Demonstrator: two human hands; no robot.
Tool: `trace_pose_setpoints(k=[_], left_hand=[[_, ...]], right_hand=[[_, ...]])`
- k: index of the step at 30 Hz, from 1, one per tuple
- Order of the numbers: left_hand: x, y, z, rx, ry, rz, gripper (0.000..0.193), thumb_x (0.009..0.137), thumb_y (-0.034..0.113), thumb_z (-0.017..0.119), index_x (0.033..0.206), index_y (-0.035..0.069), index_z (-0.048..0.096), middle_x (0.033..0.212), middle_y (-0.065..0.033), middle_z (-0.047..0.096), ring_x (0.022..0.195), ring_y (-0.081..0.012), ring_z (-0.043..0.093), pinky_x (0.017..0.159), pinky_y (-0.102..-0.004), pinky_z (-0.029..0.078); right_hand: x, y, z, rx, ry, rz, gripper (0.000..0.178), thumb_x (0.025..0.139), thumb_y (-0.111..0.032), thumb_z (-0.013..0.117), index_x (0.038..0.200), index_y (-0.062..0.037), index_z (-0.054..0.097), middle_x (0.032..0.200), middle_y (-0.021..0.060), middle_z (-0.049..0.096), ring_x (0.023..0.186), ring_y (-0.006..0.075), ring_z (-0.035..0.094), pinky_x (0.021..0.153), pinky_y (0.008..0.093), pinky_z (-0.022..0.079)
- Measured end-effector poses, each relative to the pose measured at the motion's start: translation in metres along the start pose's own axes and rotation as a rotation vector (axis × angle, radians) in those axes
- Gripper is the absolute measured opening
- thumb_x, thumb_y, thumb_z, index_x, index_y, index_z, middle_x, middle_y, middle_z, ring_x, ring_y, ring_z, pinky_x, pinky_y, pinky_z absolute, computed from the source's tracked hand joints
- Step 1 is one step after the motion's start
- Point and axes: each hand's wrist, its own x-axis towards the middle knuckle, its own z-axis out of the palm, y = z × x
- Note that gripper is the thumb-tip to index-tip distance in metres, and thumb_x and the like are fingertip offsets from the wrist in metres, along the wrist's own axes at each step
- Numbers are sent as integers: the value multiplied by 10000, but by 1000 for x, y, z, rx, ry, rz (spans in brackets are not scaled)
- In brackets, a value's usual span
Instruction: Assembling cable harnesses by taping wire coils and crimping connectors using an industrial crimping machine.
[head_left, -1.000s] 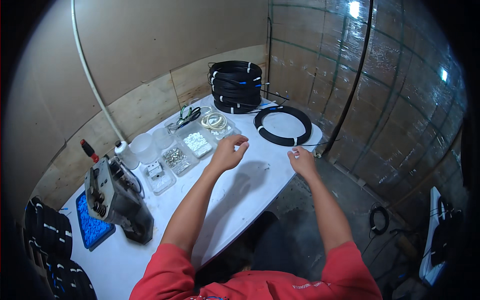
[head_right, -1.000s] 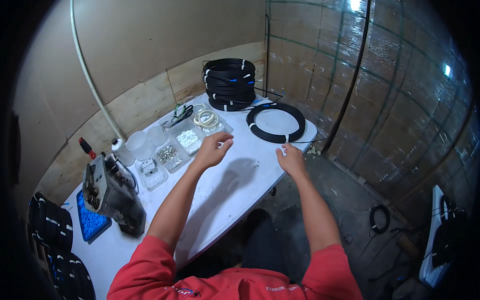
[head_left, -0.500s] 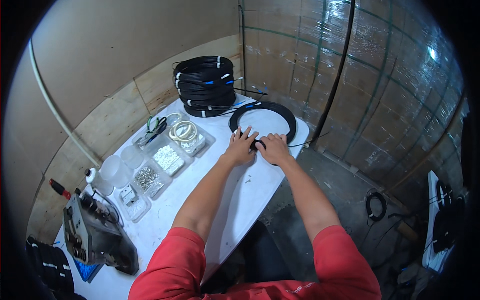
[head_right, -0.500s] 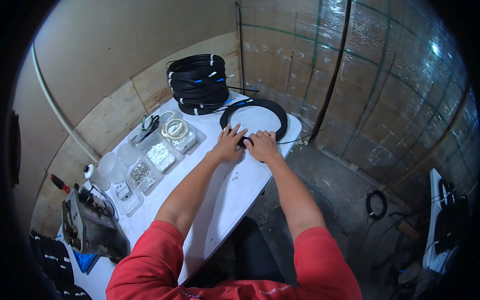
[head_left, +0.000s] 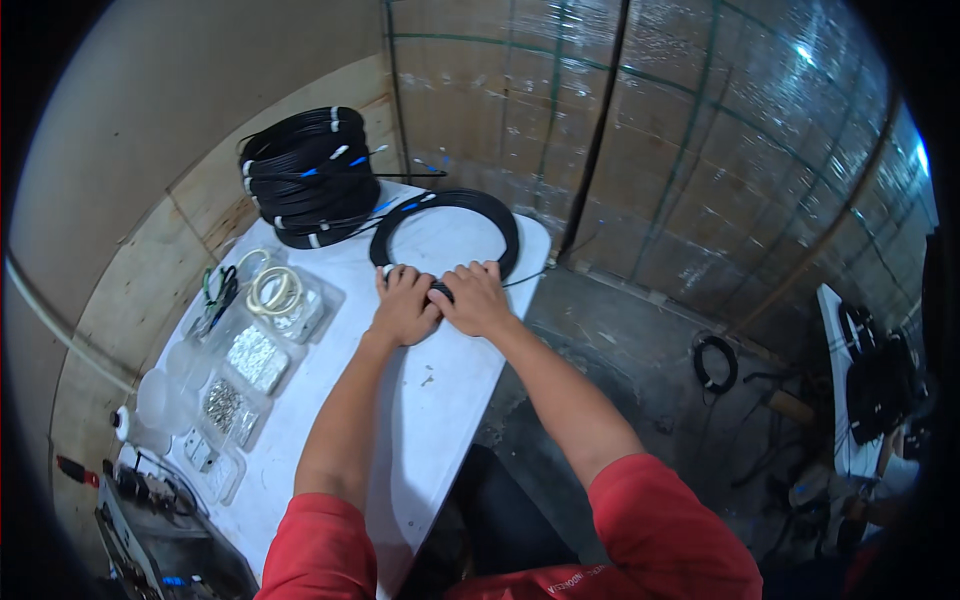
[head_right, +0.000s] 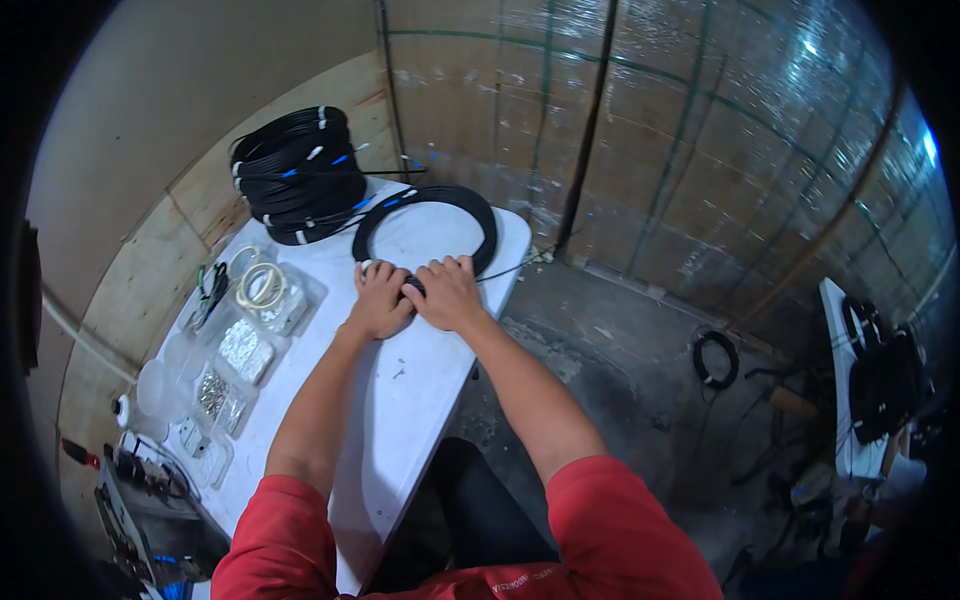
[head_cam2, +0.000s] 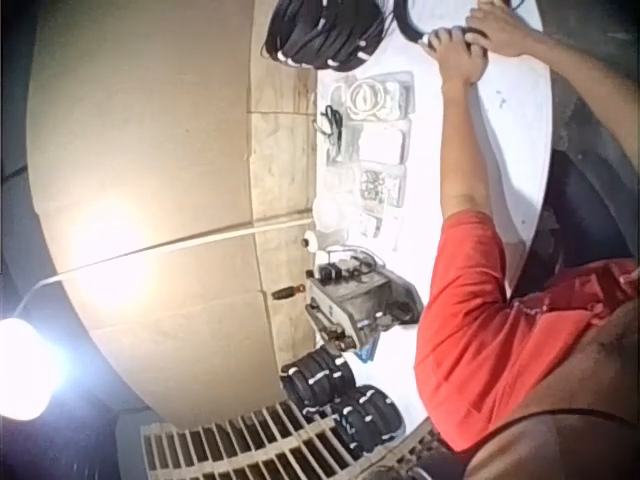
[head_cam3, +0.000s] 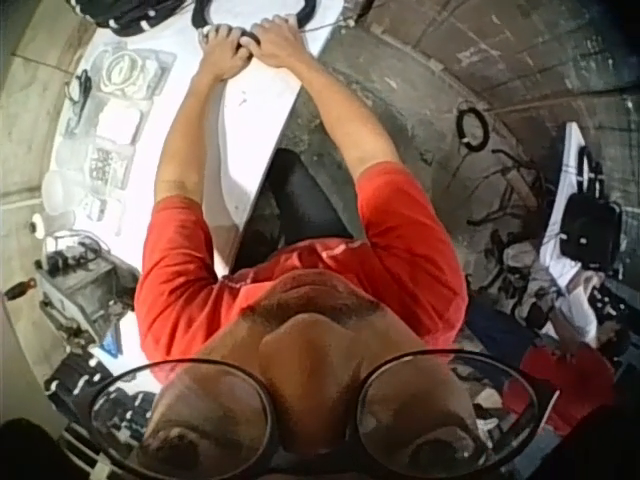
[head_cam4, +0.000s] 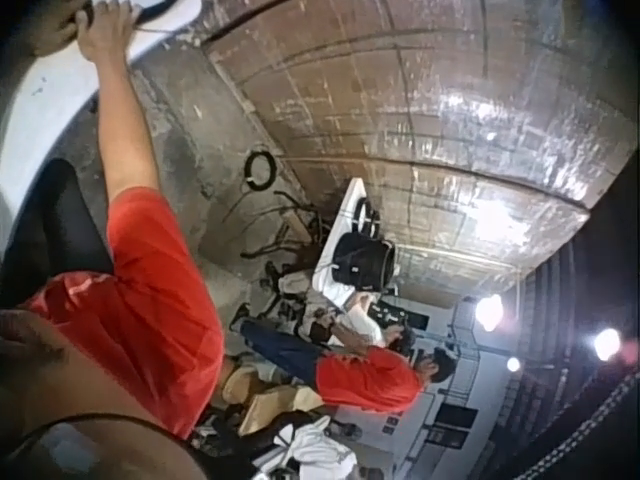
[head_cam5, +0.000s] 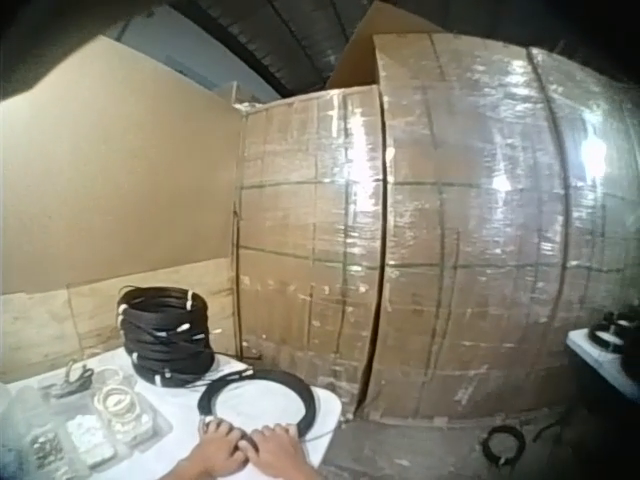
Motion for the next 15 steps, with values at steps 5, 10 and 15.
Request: trace_pose_setpoints(k=[5,10,15], left_hand=[[-1,-1,-6,-6,-22,-34,450,787,354,573,1155,96,599,1180,-165,524,1294,-381,386,1134,-670,85],[-1,2,-4,3,29,-10,462,769,368,588,1142,97,605,1163,-158,524,1290,-362,395,1137,-659,92],[-4,-3,4,-6,56,-6,473,750,365,617,1141,99,597,1143,-150,519,1268,-365,402,1132,-647,117]], right_hand=[[1,1,3,-8,-11,6,321,964,-351,520,929,-86,697,936,110,676,942,286,588,927,464,343],[3,-1,1,-6,0,13,333,977,-350,501,922,-93,706,933,112,688,952,284,602,921,469,347],[3,-1,6,-10,20,-7,322,966,-348,513,892,-96,700,907,111,680,915,293,598,889,471,359]])
